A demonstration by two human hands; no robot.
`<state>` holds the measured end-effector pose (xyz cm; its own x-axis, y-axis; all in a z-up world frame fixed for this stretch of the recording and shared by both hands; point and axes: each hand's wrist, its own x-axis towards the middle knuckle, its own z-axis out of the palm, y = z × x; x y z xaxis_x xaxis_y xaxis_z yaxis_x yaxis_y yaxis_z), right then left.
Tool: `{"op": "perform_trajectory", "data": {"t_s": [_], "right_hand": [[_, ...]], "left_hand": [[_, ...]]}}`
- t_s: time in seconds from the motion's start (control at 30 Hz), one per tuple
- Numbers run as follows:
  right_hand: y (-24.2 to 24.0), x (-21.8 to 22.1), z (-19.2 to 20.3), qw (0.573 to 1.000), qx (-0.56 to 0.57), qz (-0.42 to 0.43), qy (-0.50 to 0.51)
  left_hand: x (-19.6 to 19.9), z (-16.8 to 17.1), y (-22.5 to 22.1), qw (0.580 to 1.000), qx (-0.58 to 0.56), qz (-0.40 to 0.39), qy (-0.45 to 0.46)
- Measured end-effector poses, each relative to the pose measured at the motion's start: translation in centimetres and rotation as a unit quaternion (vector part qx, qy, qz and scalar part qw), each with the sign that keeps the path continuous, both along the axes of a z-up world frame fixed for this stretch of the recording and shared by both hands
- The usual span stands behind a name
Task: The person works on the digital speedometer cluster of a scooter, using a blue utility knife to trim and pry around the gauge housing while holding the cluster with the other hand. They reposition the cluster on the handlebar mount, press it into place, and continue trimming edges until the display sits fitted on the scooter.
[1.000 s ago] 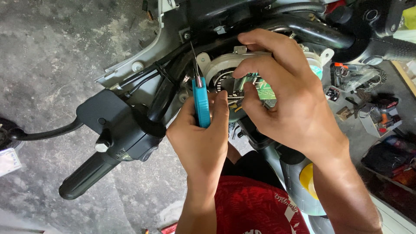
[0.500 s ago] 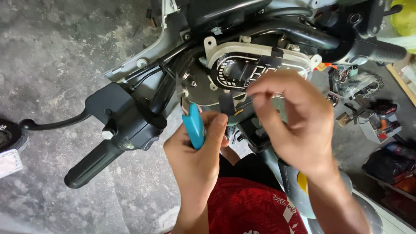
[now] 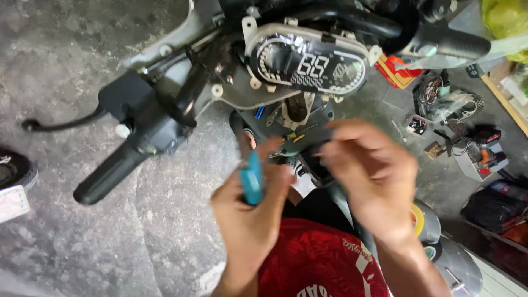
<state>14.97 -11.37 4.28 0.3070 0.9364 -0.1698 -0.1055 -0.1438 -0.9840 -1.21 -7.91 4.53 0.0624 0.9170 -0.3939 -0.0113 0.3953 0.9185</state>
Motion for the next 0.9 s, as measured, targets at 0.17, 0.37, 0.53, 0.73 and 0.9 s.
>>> {"op": "perform_trajectory", "data": {"t_s": [0.17, 0.37, 0.53, 0.73, 0.9], "right_hand": [[-5.0, 3.4, 0.5, 0.993, 0.082, -0.086, -0.001], [-12.0, 3.7, -1.0, 0.992, 0.091, -0.058, 0.062], [-17.3, 1.8, -1.7, 0.981, 0.063, 0.029, 0.182], [-22.6, 2.0, -2.1, 0.877, 0.096, -0.054, 0.468], [-24.9, 1.7, -1.5, 0.834, 0.158, -0.031, 0.528]], "left_hand": [[-6.0, -1.2, -3.0, 0.984, 0.156, 0.009, 0.084], [-8.4, -1.8, -8.3, 0.988, 0.083, -0.087, 0.099], [-4.1, -2.8, -14.9, 0.961, -0.011, -0.225, 0.162], [1.0, -0.7, -17.8, 0.972, -0.089, -0.184, -0.117], [4.6, 1.8, -17.1, 0.968, 0.141, -0.206, -0.028]]}}
